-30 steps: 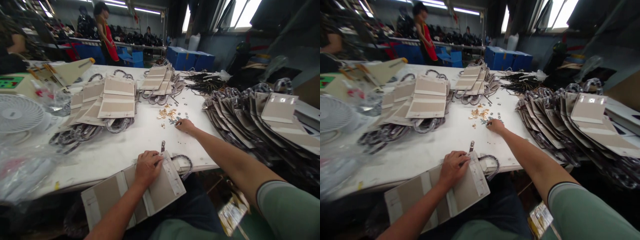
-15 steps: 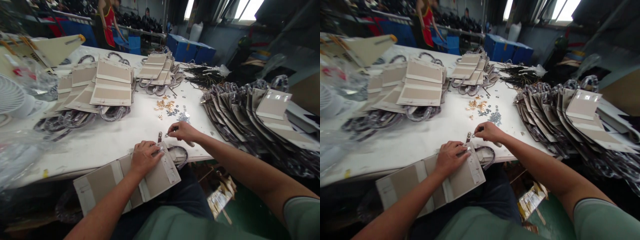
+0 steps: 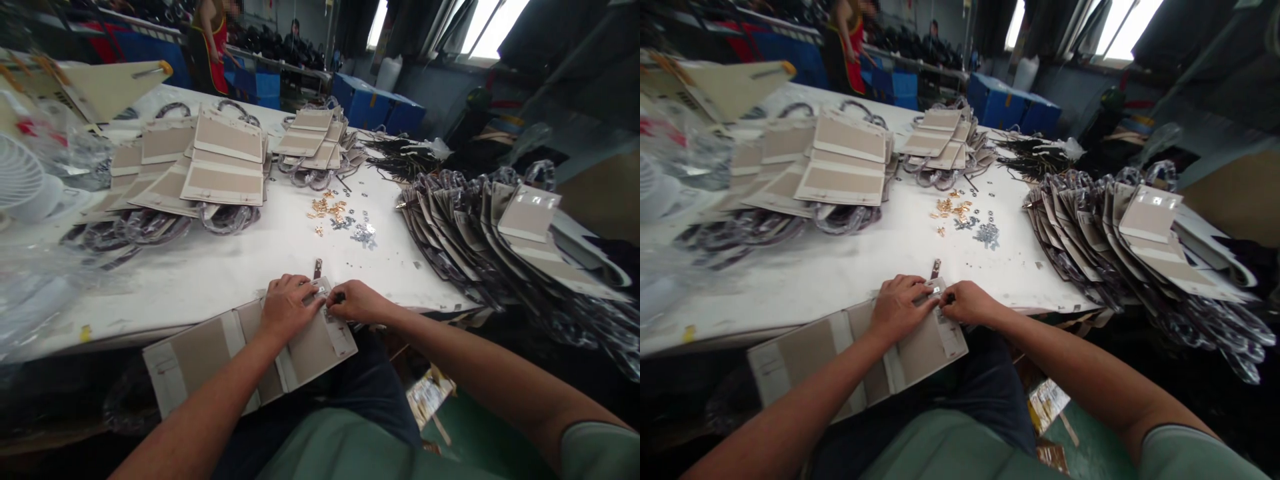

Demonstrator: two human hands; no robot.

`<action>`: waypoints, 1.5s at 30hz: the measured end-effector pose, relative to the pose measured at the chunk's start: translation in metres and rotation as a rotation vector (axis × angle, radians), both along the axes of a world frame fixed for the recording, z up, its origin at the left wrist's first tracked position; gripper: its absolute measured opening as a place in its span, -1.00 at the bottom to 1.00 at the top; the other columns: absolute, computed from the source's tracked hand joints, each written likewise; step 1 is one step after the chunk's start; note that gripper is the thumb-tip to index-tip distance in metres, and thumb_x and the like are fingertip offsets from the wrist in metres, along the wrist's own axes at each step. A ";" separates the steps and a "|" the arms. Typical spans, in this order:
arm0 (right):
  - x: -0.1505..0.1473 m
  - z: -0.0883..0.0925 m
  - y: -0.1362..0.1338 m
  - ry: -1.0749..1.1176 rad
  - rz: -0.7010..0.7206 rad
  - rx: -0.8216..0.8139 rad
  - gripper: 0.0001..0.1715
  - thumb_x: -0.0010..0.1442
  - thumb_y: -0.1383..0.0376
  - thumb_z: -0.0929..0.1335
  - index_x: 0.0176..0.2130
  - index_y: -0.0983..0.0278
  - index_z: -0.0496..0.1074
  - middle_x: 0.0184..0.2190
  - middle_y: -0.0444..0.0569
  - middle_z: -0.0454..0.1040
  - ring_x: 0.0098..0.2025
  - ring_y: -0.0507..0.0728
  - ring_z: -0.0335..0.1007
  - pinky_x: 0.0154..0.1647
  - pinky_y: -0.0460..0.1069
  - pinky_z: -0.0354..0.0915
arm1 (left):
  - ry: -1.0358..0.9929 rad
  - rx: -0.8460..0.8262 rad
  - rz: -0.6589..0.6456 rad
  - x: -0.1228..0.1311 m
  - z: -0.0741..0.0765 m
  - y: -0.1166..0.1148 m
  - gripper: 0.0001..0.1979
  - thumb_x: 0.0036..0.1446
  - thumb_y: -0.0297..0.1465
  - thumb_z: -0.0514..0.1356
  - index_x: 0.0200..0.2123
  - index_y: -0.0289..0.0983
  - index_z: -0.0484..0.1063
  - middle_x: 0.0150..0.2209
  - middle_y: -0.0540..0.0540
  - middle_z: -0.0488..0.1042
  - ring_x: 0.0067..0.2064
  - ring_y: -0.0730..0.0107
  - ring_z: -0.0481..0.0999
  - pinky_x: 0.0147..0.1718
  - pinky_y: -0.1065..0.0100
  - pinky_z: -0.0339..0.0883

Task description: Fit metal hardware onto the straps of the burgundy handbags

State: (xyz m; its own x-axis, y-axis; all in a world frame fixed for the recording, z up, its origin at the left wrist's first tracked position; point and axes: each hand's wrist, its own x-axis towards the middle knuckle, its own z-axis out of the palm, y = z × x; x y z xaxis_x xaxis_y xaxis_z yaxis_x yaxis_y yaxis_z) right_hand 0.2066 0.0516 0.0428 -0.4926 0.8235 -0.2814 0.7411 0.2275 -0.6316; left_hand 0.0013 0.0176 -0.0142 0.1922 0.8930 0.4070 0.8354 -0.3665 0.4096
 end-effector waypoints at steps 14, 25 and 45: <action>-0.009 -0.003 -0.006 -0.218 0.066 0.204 -0.82 0.13 0.30 0.41 -0.27 0.17 0.65 -0.30 -0.06 0.66 -0.26 0.16 0.51 -0.31 -0.03 0.18 | -0.009 0.001 -0.002 -0.001 -0.001 0.000 -0.81 0.20 -0.18 0.36 -0.14 -0.09 0.63 0.00 -0.08 0.62 0.04 0.07 0.49 0.00 0.03 0.27; 0.008 0.023 0.002 0.329 -0.203 0.102 -0.88 0.17 0.23 0.47 -0.33 0.24 0.59 -0.50 -0.16 0.53 -0.46 0.04 0.37 -0.41 -0.07 0.22 | 0.001 -0.009 -0.010 -0.001 0.003 0.000 -0.86 0.24 -0.24 0.33 -0.15 -0.07 0.64 -0.01 -0.05 0.63 0.03 0.08 0.50 -0.02 0.01 0.28; -0.039 -0.003 0.040 1.467 -0.729 0.052 -0.49 0.23 0.05 0.37 -0.55 0.18 0.10 -0.66 -0.30 0.02 -0.70 -0.06 -0.05 -0.66 -0.07 0.04 | -0.079 -0.093 -0.006 -0.002 0.009 0.004 -0.87 0.29 -0.31 0.29 -0.16 -0.03 0.67 -0.05 -0.05 0.68 0.01 0.12 0.53 -0.01 0.00 0.31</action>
